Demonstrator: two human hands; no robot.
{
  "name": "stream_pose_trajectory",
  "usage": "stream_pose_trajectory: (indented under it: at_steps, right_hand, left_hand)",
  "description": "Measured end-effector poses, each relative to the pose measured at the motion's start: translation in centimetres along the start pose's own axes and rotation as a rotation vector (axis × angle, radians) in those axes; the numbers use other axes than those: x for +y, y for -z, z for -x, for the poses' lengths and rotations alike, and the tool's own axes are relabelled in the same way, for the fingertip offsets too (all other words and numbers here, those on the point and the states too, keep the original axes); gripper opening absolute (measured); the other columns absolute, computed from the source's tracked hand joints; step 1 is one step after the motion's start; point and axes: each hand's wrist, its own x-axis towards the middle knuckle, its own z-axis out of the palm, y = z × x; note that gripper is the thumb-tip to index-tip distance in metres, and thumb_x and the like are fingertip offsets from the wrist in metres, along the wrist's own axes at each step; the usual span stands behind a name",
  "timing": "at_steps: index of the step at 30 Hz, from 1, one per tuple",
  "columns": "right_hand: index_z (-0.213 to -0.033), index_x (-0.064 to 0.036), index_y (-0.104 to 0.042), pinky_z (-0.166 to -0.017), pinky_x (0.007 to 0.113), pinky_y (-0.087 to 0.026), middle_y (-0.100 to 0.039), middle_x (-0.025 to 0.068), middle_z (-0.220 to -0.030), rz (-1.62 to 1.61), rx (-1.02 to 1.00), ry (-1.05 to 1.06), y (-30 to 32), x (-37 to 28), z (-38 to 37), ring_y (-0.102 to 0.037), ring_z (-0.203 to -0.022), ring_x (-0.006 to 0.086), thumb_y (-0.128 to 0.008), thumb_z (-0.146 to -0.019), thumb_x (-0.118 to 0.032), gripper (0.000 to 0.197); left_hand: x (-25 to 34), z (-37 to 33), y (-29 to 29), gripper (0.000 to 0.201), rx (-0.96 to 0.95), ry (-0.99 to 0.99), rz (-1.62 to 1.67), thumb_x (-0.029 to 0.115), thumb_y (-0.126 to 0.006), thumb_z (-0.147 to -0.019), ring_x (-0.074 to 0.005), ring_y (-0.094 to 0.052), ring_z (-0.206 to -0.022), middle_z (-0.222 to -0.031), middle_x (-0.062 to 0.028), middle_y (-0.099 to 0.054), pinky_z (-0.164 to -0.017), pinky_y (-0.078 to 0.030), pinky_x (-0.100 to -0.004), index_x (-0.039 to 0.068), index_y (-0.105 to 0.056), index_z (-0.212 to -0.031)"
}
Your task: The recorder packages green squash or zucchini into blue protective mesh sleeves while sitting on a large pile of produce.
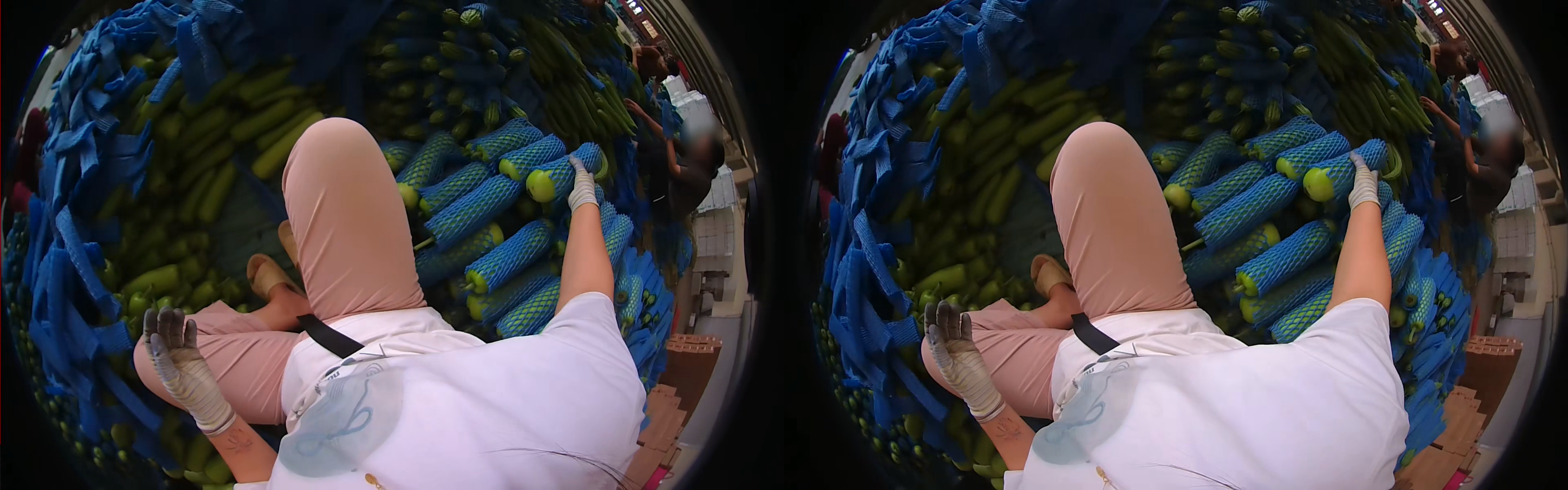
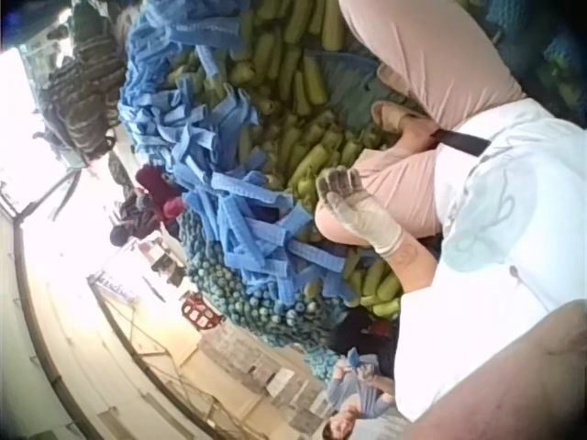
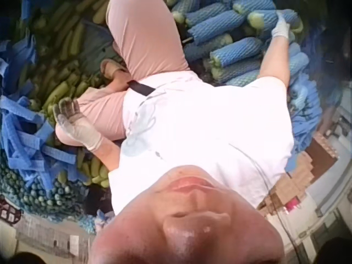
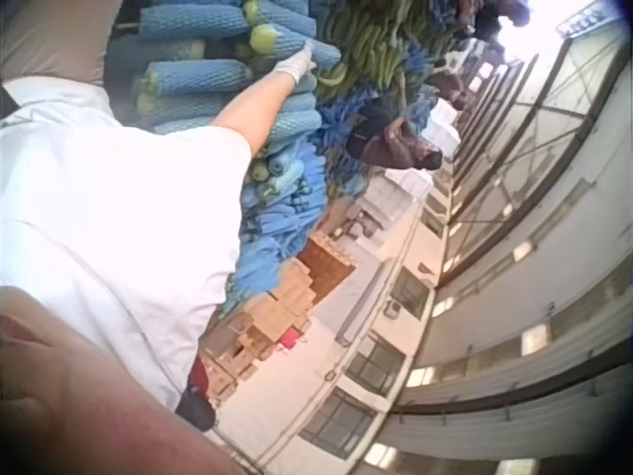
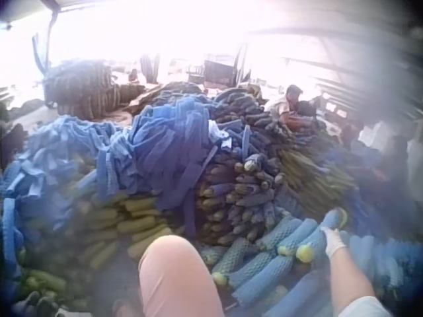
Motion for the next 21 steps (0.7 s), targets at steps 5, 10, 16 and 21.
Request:
stream_pose_trajectory:
  at_steps: [5, 10, 16, 21]
  right_hand:
    - [-0.134, -0.004, -0.039, -0.103, 0.043, -0.033, -0.038, 0.0213, -0.137, 1.343, -0.095, 0.136, -2.7, -1.5, -4.0, -0.04, -0.124, 0.0368, -0.065, -0.07, -0.051, 0.084]
    - [-0.129, -0.0058, -0.045, -0.101, 0.04, -0.036, -0.043, 0.02, -0.13, 0.961, -0.114, 1.113, -12.7, -9.1, 3.1, -0.044, -0.119, 0.0347, -0.065, -0.08, -0.029, 0.057]
    - [-0.122, -0.0032, -0.049, -0.094, 0.037, -0.04, -0.051, 0.0186, -0.122, 0.441, -1.315, 1.502, -31.9, -12.2, 33.7, -0.05, -0.111, 0.0352, -0.063, -0.08, -0.017, 0.046]
    - [-0.129, -0.0043, -0.047, -0.095, 0.025, -0.038, -0.056, 0.0091, -0.119, 0.289, -1.989, 0.598, -45.5, -7.2, 48.9, -0.052, -0.108, 0.0154, -0.063, -0.085, -0.018, 0.048]
  left_hand:
    - [-0.2, -0.4, -0.6, 0.039, 0.03, -0.017, 0.019, 0.022, -0.05, -0.092, -0.0202, -0.058, -0.105, -0.116, -0.01, -0.059, -0.093, -0.045, -0.0343, 0.004, -0.046, -0.127]
    - [-2.5, -2.1, -0.5, 0.033, 0.093, 0.012, 0.103, 0.019, -0.051, -0.092, -0.0212, -0.06, -0.099, -0.111, -0.0103, -0.061, -0.086, -0.05, -0.0338, 0.004, -0.051, -0.121]
    - [-3.6, -3.8, -1.1, 0.031, 0.128, 0.154, 0.074, 0.018, -0.053, -0.091, -0.0208, -0.061, -0.097, -0.109, -0.0103, -0.061, -0.085, -0.049, -0.0332, 0.004, -0.052, -0.119]
    - [-4.0, -4.9, -1.2, 0.03, 0.167, 0.22, -0.012, 0.018, -0.054, -0.091, -0.0197, -0.06, -0.097, -0.109, -0.0089, -0.061, -0.085, -0.048, -0.0314, 0.004, -0.053, -0.118]
